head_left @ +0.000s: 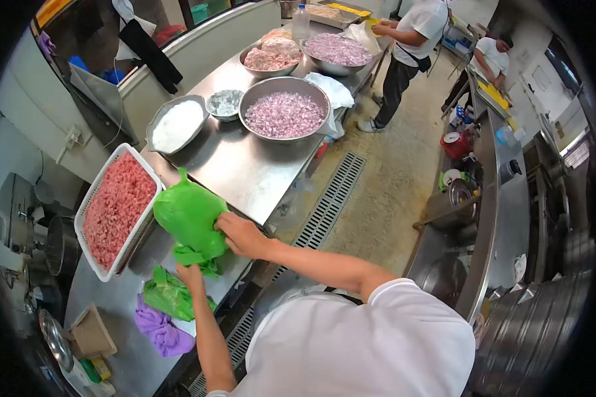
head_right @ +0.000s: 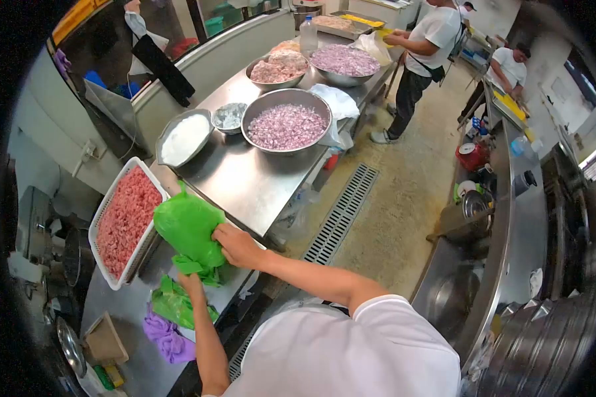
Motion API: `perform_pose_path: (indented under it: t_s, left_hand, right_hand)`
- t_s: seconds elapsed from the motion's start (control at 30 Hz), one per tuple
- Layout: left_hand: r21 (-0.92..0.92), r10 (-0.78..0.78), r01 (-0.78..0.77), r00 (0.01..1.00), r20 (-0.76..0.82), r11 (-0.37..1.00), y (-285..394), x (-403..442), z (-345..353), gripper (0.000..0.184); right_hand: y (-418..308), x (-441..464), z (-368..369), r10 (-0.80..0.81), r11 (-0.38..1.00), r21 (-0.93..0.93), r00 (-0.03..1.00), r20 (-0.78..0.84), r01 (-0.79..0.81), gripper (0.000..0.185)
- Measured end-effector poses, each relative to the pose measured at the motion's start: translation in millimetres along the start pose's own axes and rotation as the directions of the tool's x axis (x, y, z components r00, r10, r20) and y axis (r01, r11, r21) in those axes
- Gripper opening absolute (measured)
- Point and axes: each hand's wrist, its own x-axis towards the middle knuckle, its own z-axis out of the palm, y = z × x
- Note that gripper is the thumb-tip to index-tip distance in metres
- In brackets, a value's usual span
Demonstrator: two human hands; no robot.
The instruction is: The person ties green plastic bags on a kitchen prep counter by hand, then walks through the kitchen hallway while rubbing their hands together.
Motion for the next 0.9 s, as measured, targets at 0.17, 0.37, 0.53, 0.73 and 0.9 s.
perform_pose_path:
  t_s: [0.17,0.37,0.53,0.73,0.9]
  left_hand:
    - [-0.817,-0.507,0.399,0.848,0.157,0.416,20,-53,-30,0.041]
    - [-0.693,-0.375,0.417,0.9,0.224,0.588,76,-89,-15,0.043]
    - [-0.755,-0.29,0.442,0.895,0.338,0.484,78,-76,21,0.049]
    - [-0.675,-0.276,0.453,0.891,0.359,0.583,94,-71,36,0.055]
    - [-0.614,-0.311,0.499,0.865,0.393,0.612,82,-77,33,0.052]
  right_hand:
    - [1,3,-20,0.101,0.989,0.125,0.979,-0.179,-0.079,0.029]
    - [-54,-48,-19,0.338,0.883,0.264,0.916,0.217,-0.388,0.027]
    - [-31,-62,-2,0.446,0.816,0.164,0.785,0.431,-0.554,0.038]
    - [-40,-41,-17,0.183,0.975,0.083,0.958,0.22,-0.205,0.037]
    - [-25,-34,0,0.358,0.921,-0.017,0.829,0.43,-0.39,0.021]
